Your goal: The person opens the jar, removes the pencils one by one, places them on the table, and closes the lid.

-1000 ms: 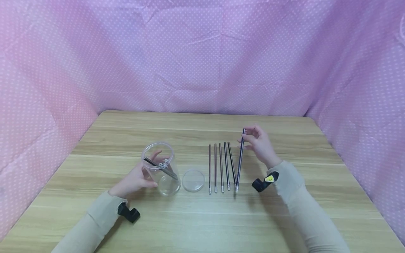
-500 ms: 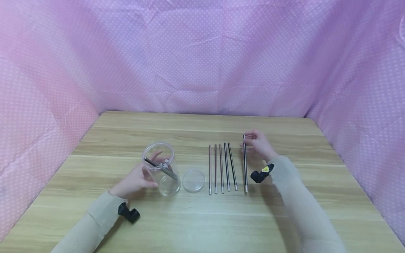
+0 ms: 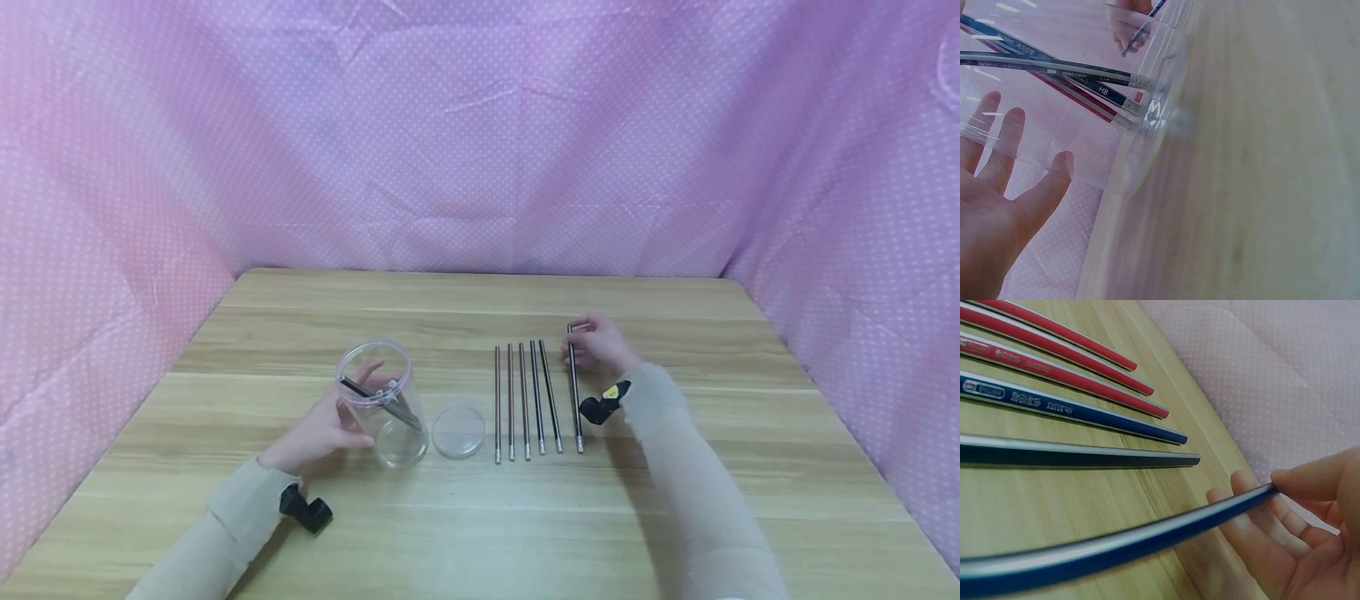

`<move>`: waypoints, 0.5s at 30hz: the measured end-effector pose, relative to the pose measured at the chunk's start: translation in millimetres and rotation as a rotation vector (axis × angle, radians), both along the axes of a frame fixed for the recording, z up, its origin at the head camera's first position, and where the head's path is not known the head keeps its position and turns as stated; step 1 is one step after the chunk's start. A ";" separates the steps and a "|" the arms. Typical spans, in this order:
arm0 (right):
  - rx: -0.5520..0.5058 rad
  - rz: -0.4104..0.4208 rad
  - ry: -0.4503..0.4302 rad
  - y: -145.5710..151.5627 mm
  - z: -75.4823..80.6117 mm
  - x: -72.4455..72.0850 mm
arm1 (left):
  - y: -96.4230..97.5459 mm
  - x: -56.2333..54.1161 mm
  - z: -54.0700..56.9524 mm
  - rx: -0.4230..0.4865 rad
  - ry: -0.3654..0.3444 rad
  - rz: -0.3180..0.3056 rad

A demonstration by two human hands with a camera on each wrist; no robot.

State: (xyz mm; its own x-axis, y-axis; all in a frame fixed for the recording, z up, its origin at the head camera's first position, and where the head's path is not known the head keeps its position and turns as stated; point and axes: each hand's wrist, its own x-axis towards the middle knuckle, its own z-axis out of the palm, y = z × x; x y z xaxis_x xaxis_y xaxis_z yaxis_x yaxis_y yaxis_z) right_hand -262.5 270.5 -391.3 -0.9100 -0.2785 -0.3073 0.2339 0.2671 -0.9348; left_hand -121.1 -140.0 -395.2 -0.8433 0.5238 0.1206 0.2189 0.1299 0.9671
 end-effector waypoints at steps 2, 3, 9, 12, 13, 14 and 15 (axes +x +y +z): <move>0.001 0.005 -0.001 -1.2 -1.6 -1.1 | -0.3 0.0 -0.5 -0.004 0.008 0.001; 0.005 0.010 0.001 -1.8 -2.5 -1.6 | -0.2 0.2 -0.4 -0.005 0.009 0.002; 0.003 0.016 -0.012 -5.0 -10.2 -6.7 | 0.0 0.9 -0.1 0.018 0.008 -0.006; 0.012 0.030 -0.010 -7.1 -12.5 -8.0 | 0.0 1.2 -0.3 0.024 0.015 -0.008; 0.018 0.034 -0.009 -8.1 -12.9 -8.1 | 0.0 1.3 -0.3 0.022 0.018 -0.007; 0.028 0.039 -0.005 -9.0 -13.3 -8.3 | 0.1 1.4 -0.3 0.019 0.021 -0.005; 0.038 0.043 -0.001 -9.9 -13.7 -8.6 | 0.2 1.4 -0.3 0.018 0.021 -0.003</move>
